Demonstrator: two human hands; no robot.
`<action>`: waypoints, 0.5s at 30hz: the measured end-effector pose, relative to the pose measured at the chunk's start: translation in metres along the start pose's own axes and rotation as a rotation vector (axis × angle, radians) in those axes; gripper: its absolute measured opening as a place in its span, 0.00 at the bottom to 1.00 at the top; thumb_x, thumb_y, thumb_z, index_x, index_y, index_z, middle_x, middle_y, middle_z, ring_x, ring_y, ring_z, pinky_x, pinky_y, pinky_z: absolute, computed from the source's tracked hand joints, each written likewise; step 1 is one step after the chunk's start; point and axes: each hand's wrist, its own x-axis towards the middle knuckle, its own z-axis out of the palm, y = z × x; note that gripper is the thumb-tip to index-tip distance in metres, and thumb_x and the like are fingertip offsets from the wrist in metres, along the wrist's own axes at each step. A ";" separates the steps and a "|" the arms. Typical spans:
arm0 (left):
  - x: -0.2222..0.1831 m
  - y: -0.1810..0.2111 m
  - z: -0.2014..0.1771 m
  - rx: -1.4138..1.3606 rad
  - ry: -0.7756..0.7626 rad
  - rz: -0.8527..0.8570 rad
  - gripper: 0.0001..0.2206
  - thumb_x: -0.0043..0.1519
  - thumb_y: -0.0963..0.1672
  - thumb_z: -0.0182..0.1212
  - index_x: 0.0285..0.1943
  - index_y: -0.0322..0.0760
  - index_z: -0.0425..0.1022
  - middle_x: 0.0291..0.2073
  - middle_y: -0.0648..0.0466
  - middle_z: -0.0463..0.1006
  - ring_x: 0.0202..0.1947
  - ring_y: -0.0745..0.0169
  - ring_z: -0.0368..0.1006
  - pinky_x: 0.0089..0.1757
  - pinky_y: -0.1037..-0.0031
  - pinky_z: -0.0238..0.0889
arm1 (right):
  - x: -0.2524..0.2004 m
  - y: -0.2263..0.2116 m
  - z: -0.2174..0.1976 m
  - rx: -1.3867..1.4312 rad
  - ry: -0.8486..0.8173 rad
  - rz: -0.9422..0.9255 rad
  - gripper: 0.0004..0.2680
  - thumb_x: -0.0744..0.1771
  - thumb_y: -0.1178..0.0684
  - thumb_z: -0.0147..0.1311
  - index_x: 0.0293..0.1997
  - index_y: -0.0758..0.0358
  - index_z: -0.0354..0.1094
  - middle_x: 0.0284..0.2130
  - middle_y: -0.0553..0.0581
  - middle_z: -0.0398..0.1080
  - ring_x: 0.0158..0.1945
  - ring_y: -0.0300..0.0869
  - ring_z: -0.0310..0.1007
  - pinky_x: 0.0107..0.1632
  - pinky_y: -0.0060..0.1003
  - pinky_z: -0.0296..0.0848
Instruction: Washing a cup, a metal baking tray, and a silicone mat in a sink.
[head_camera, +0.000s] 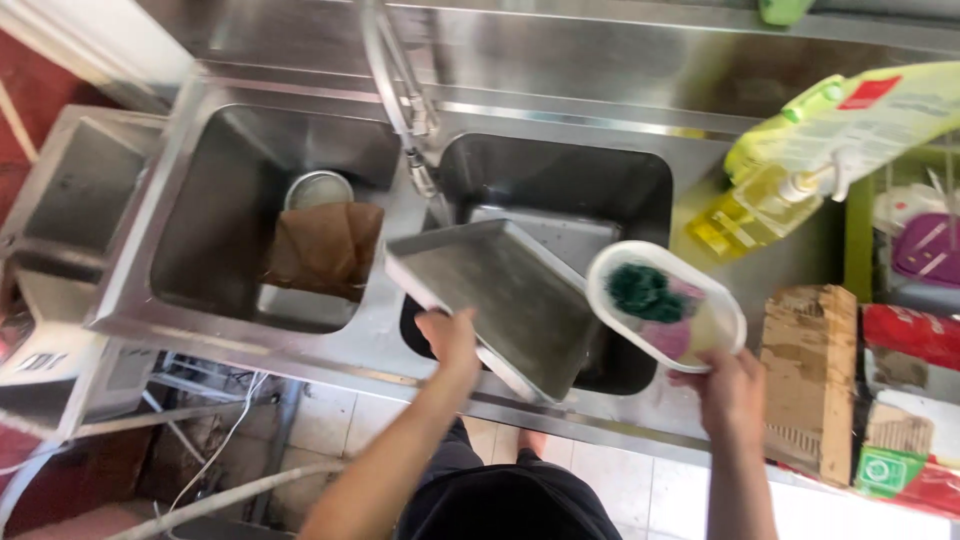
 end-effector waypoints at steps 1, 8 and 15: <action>-0.014 -0.011 0.010 0.047 0.129 -0.046 0.24 0.49 0.38 0.72 0.49 0.23 0.61 0.47 0.40 0.68 0.48 0.55 0.67 0.49 0.65 0.61 | -0.002 0.000 0.009 -0.006 -0.014 0.014 0.12 0.65 0.62 0.43 0.50 0.81 0.65 0.36 0.69 0.74 0.28 0.53 0.75 0.31 0.43 0.78; -0.055 -0.080 0.014 -0.251 -0.159 -0.593 0.19 0.56 0.42 0.68 0.48 0.28 0.62 0.35 0.49 0.66 0.33 0.58 0.65 0.38 0.64 0.70 | -0.018 -0.010 0.091 -0.086 -0.157 0.066 0.13 0.64 0.63 0.40 0.52 0.79 0.63 0.34 0.72 0.73 0.26 0.52 0.75 0.28 0.41 0.77; -0.032 -0.043 -0.011 -0.527 -0.687 -0.984 0.15 0.67 0.40 0.56 0.54 0.14 0.66 0.41 0.30 0.81 0.43 0.36 0.83 0.46 0.58 0.81 | -0.027 -0.009 0.218 -0.179 -0.391 -0.012 0.18 0.61 0.64 0.43 0.59 0.68 0.59 0.42 0.64 0.72 0.32 0.50 0.77 0.26 0.42 0.79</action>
